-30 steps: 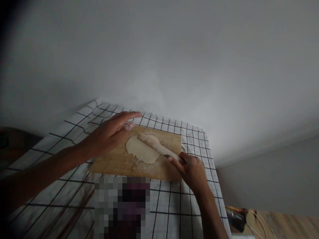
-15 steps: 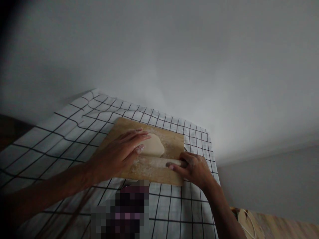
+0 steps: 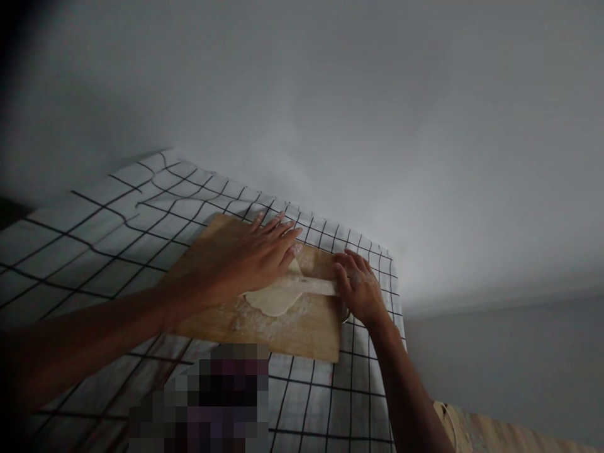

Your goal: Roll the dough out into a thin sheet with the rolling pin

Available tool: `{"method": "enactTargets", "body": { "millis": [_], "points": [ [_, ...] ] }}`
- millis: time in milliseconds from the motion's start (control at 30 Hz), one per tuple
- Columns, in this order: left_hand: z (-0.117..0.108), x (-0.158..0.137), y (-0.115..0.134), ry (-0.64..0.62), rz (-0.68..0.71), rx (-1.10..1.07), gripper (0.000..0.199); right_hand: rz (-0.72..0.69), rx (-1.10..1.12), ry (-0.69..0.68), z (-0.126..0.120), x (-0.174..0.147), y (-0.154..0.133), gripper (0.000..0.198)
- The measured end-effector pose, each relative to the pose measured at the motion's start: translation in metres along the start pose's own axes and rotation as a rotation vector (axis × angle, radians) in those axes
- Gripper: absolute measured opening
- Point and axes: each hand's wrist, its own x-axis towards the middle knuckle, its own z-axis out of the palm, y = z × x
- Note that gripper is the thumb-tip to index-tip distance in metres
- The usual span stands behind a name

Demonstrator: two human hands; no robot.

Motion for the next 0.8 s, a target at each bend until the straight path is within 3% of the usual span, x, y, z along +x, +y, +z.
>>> {"method": "enactTargets", "body": {
  "millis": [200,567,667,800],
  "points": [
    [0.002,-0.009,0.008,-0.009,0.008,-0.017,0.046,0.057,-0.091,-0.018,0.008,-0.029,0.001,0.054],
    [-0.020,-0.063,0.042,-0.013,0.048,-0.042,0.047,0.148,-0.078,0.057,0.009,-0.120,-0.055,0.053],
    [-0.019,-0.065,0.042,-0.021,0.037,-0.041,0.047,0.136,-0.104,0.084,0.009,-0.115,-0.054,0.050],
    [-0.010,-0.044,0.031,-0.009,0.007,-0.010,0.050,0.057,-0.112,0.063,0.007,-0.070,-0.032,0.048]
  ]
}}
